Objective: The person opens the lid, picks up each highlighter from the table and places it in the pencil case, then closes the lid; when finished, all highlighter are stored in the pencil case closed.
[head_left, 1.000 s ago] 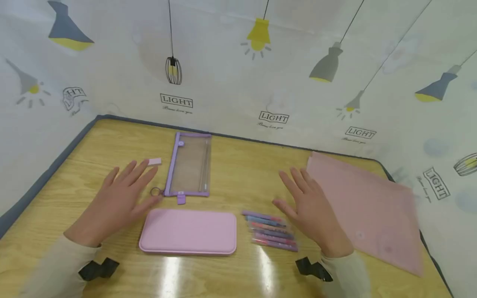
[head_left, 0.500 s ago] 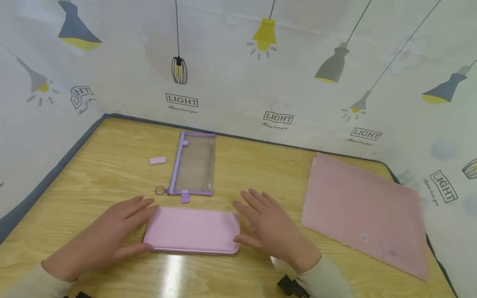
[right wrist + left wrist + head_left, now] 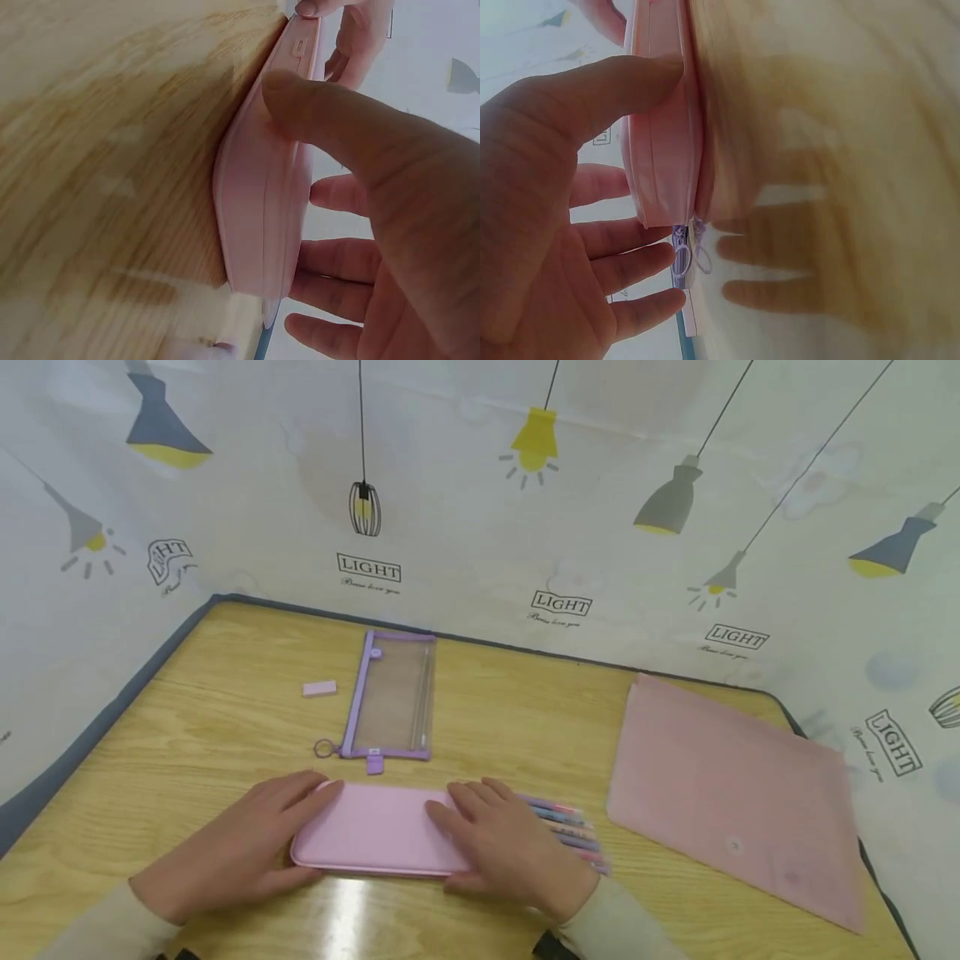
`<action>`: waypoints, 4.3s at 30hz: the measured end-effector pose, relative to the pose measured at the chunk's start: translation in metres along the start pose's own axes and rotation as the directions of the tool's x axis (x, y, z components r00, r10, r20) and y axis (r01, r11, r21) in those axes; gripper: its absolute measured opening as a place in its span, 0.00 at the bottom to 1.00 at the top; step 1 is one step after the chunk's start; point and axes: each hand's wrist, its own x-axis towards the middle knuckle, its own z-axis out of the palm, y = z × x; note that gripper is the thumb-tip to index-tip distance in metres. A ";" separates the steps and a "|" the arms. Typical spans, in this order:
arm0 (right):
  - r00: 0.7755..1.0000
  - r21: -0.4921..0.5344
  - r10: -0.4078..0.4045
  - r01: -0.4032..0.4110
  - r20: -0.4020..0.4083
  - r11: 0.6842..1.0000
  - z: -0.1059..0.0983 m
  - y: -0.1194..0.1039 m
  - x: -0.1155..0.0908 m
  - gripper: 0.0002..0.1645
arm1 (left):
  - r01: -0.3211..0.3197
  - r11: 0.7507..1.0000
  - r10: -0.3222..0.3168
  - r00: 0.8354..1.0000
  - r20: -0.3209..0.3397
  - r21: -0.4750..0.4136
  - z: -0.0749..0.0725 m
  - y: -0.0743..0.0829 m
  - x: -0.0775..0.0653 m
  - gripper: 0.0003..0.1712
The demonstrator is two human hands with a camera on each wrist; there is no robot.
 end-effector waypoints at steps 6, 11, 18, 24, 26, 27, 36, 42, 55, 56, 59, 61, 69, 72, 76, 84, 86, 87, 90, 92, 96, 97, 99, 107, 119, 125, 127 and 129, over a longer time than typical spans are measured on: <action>1.000 0.005 -0.012 0.012 -0.019 1.000 -0.003 -0.003 0.006 0.45 | -0.005 1.000 0.005 1.000 -0.009 -0.017 0.001 0.000 0.000 0.49; 1.000 0.037 -0.011 0.010 0.018 0.999 -0.007 -0.003 0.012 0.43 | -0.018 0.999 0.017 1.000 -0.019 -0.028 0.003 -0.001 -0.001 0.51; 0.991 0.038 0.014 -0.019 0.135 0.999 -0.017 -0.002 0.019 0.45 | -0.022 0.998 0.021 1.000 -0.014 -0.056 0.003 -0.001 0.004 0.50; 0.982 0.090 0.014 -0.031 0.191 0.995 -0.026 0.003 0.021 0.45 | -0.029 0.997 0.027 0.999 -0.027 -0.071 0.003 -0.003 0.004 0.51; 0.983 0.129 0.011 -0.035 0.183 0.991 -0.027 0.004 0.020 0.45 | -0.009 0.995 0.008 1.000 -0.017 -0.096 0.004 -0.005 0.003 0.51; 0.985 0.142 0.004 -0.029 0.172 0.990 -0.026 0.004 0.019 0.44 | 0.004 0.994 -0.005 1.000 -0.011 -0.111 0.004 -0.006 0.002 0.52; 0.996 0.336 0.005 -0.037 0.094 0.941 -0.024 0.015 0.009 0.37 | 0.147 0.967 -0.143 0.989 0.033 -0.210 0.007 -0.011 -0.016 0.62; 0.994 0.567 0.105 -0.065 -0.038 0.821 -0.028 0.033 0.002 0.20 | 0.128 0.982 -0.135 0.990 -0.041 -0.140 0.005 -0.008 -0.025 0.48; 0.903 0.947 0.430 -0.112 -0.030 0.301 -0.011 0.068 0.013 0.10 | 0.118 0.988 -0.124 0.990 -0.061 -0.096 0.007 0.004 -0.005 0.46; 0.897 0.952 0.442 -0.117 -0.021 0.283 -0.010 0.069 0.015 0.10 | 0.117 0.989 -0.123 0.990 -0.062 -0.092 0.007 0.004 -0.004 0.46; 0.882 0.951 0.471 -0.144 -0.001 0.274 -0.008 0.072 0.019 0.11 | 0.114 0.989 -0.121 0.990 -0.068 -0.093 0.007 0.004 -0.002 0.45; 0.874 0.947 0.486 -0.167 0.014 0.273 -0.006 0.073 0.022 0.11 | 0.112 0.989 -0.119 0.990 -0.073 -0.094 0.008 0.004 -0.001 0.45; 0.867 0.916 0.498 -0.196 -0.004 0.349 0.001 0.080 0.025 0.12 | 0.110 0.991 -0.115 0.992 -0.052 -0.080 0.005 0.004 0.001 0.46; 0.873 0.882 0.486 -0.197 -0.041 0.428 -0.002 0.085 0.016 0.13 | 0.111 0.991 -0.114 0.993 -0.038 -0.077 0.003 0.004 0.002 0.46; 0.880 0.810 0.470 -0.219 -0.077 0.543 -0.006 0.096 -0.004 0.15 | 0.108 0.991 -0.111 0.993 -0.043 -0.075 0.003 0.004 0.003 0.46; 0.911 0.621 0.405 -0.360 0.073 0.697 -0.002 0.109 -0.045 0.10 | 0.101 0.991 -0.105 0.993 -0.049 -0.084 0.003 0.004 0.002 0.46; 0.922 0.584 0.375 -0.357 0.096 0.729 0.001 0.109 -0.052 0.09 | 0.100 0.991 -0.104 0.994 -0.045 -0.093 0.003 0.004 0.002 0.45; 0.926 0.569 0.364 -0.356 0.105 0.741 0.003 0.108 -0.055 0.08 | 0.097 0.990 -0.102 0.994 -0.041 -0.098 0.003 0.004 0.003 0.45; 0.934 0.531 0.338 -0.345 0.114 0.774 0.007 0.108 -0.060 0.06 | 0.097 0.990 -0.100 0.995 -0.022 -0.104 0.003 0.005 0.004 0.45; 0.935 0.510 0.337 -0.345 0.111 0.788 0.008 0.108 -0.061 0.05 | 0.097 0.990 -0.098 0.995 -0.012 -0.105 0.003 0.006 0.005 0.45; 0.938 0.475 0.332 -0.338 0.100 0.813 0.011 0.107 -0.062 0.04 | 0.100 0.990 -0.101 0.995 -0.001 -0.102 0.002 0.006 0.006 0.45; 0.937 0.470 0.334 -0.342 0.102 0.814 0.011 0.107 -0.062 0.04 | 0.103 0.989 -0.103 0.995 0.001 -0.103 0.002 0.006 0.006 0.45; 0.937 0.465 0.332 -0.341 0.105 0.817 0.012 0.107 -0.062 0.04 | 0.106 0.989 -0.106 0.994 0.006 -0.103 0.002 0.006 0.006 0.46; 0.939 0.472 0.332 -0.334 0.091 0.816 0.012 0.106 -0.061 0.04 | 0.099 0.991 -0.100 0.995 -0.010 -0.094 0.004 0.005 0.001 0.46; 0.947 0.410 0.322 -0.290 -0.011 0.865 -0.026 0.077 -0.062 0.05 | 0.118 0.988 -0.118 0.993 0.008 -0.100 0.001 0.007 0.002 0.47; 0.973 0.383 0.219 -0.174 -0.078 0.907 -0.026 0.051 -0.039 0.02 | 0.138 0.985 -0.135 0.990 0.028 -0.106 -0.001 0.007 0.002 0.48; 0.977 0.371 0.197 -0.155 -0.078 0.916 -0.023 0.042 -0.028 0.03 | 0.140 0.984 -0.138 0.990 0.031 -0.110 0.000 0.007 0.001 0.47; 0.983 0.348 0.164 -0.127 -0.078 0.929 -0.019 0.032 -0.017 0.03 | 0.147 0.982 -0.143 0.989 0.037 -0.118 0.001 0.007 0.000 0.47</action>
